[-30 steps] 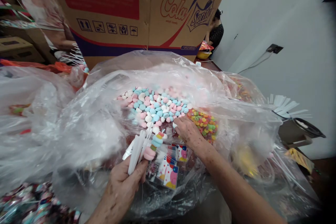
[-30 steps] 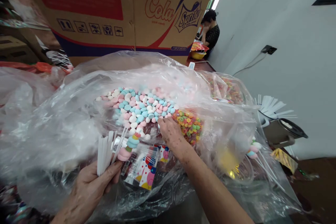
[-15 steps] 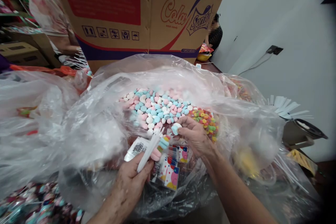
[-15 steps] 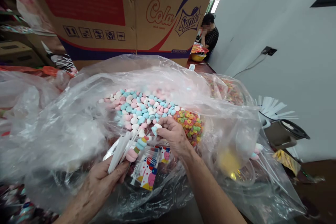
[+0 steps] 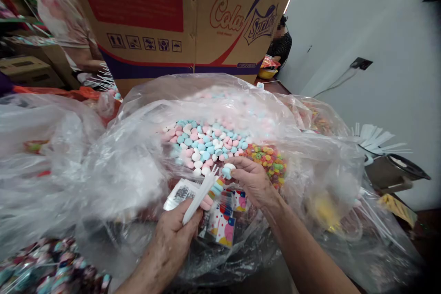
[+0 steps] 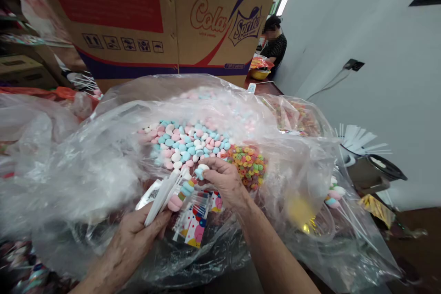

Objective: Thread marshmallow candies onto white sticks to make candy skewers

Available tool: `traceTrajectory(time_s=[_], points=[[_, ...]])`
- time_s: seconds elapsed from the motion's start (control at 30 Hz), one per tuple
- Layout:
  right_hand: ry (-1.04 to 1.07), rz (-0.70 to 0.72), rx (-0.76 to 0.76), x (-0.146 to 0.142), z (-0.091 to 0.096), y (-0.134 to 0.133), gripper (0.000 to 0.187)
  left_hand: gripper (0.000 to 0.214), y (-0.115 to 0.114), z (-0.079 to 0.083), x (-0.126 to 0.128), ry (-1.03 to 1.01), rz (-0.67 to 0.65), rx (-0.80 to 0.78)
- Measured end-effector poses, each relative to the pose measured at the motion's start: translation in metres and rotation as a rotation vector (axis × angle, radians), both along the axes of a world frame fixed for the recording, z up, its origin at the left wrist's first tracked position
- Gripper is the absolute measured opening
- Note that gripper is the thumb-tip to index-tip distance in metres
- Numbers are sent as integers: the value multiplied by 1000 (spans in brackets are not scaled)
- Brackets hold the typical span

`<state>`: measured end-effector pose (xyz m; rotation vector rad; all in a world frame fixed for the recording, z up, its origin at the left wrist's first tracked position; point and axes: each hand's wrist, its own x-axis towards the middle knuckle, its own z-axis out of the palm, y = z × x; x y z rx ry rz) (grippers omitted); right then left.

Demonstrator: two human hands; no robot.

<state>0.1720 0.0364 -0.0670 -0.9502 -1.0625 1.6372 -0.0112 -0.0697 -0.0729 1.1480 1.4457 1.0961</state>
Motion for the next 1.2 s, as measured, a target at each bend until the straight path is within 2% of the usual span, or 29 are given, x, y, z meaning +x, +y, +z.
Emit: traceTrajectory(time_s=[0.13,0.23,0.47,0.6,0.67,0.77,0.9,1.0,1.1,1.2], points=[[-30,-2,5,-2,-3,-4,29,28,3,-6,-4,22,-74,18],[-126,1,64,-2,-9,-7,38,25,5,-7,-3,33,-61,12],[-525,-24,546,0,-17,-14,30,22,3,-9,2,7,8,38],[-612,-90,676,-4,-18,-23,32,18,2,-14,6,-33,78,71],[-638,-116,734,-6,-19,-27,33,23,2,-16,8,-38,97,67],[-668,-123,784,-7,-22,-31,34,34,5,-17,10,-51,113,78],[-683,-117,805,-3,-19,-31,34,29,10,-16,13,-87,88,72],[-729,-88,879,0,-11,-30,38,32,10,-13,17,-95,57,2],[-753,-47,945,1,-1,-34,42,35,5,-11,18,-78,120,-88],[-658,-48,862,-3,4,-43,54,37,4,-14,19,-114,136,-140]])
